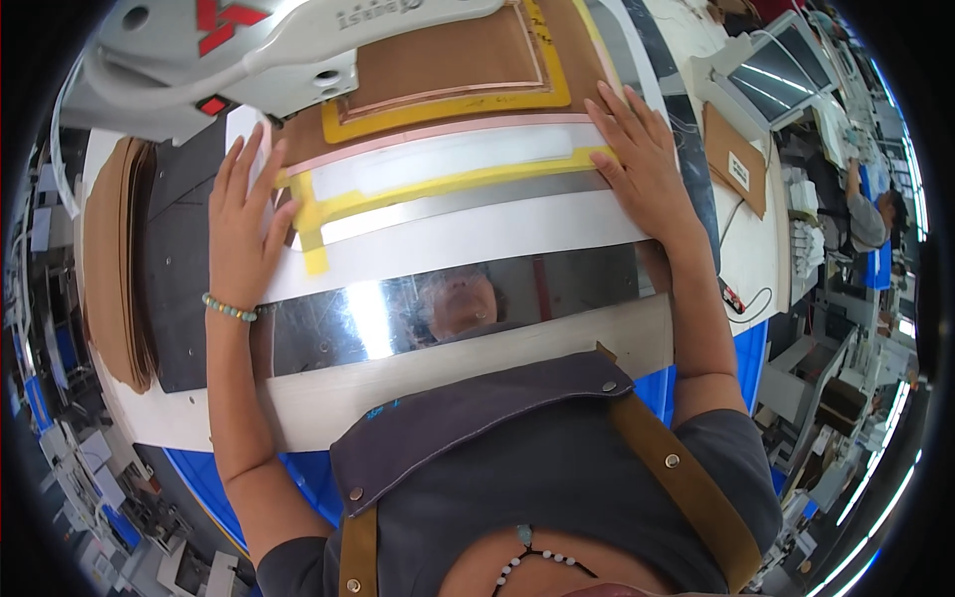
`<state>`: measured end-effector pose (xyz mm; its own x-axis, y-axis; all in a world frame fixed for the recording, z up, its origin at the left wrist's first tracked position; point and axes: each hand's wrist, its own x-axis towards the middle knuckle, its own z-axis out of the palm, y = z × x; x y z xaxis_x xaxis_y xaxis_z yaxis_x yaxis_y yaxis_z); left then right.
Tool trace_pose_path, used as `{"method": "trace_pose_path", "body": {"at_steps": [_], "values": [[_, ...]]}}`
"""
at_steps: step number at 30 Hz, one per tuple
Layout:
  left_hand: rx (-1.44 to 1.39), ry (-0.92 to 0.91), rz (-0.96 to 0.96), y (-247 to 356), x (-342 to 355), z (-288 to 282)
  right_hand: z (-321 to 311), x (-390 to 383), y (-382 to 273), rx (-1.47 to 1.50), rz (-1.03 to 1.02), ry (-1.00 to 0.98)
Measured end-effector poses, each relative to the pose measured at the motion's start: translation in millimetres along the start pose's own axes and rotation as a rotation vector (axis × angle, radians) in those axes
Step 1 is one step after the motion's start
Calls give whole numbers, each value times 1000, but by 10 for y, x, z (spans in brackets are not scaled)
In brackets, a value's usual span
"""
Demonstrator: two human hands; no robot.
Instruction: Operating an automated industrial sewing machine to stitch leather brand labels onto leather pieces.
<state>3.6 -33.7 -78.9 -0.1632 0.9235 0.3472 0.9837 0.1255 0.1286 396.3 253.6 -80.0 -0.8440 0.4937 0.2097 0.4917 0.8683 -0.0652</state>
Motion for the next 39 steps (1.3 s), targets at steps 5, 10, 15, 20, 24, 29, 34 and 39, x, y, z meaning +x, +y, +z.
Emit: {"method": "trace_pose_path", "body": {"at_steps": [5, 10, 15, 20, 24, 29, 34, 39], "values": [[93, -12, 28, -33, -24, 11, -21, 23, -11, -17, -14, -19], [16, 42, -10, -30, -37, 3, -49, 44, -63, 40, 14, 56], [87, -85, -16, -20, -54, 28, -44, 38, -59, -63, -16, -37], [36, -77, -18, -6, -56, 15, -47, 21, -43, -51, -12, -30], [25, -62, -14, -17, -51, 12, -51, 32, -49, -43, -19, -23], [-7, -80, -2, -54, -84, -15, 8, 60, -30, -29, -25, 10], [-44, -80, 35, -28, 3, -18, 117, -14, 38, 9, -91, 127], [-12, -117, 22, -87, -28, 31, -204, -87, 490, -68, 17, 319]]}}
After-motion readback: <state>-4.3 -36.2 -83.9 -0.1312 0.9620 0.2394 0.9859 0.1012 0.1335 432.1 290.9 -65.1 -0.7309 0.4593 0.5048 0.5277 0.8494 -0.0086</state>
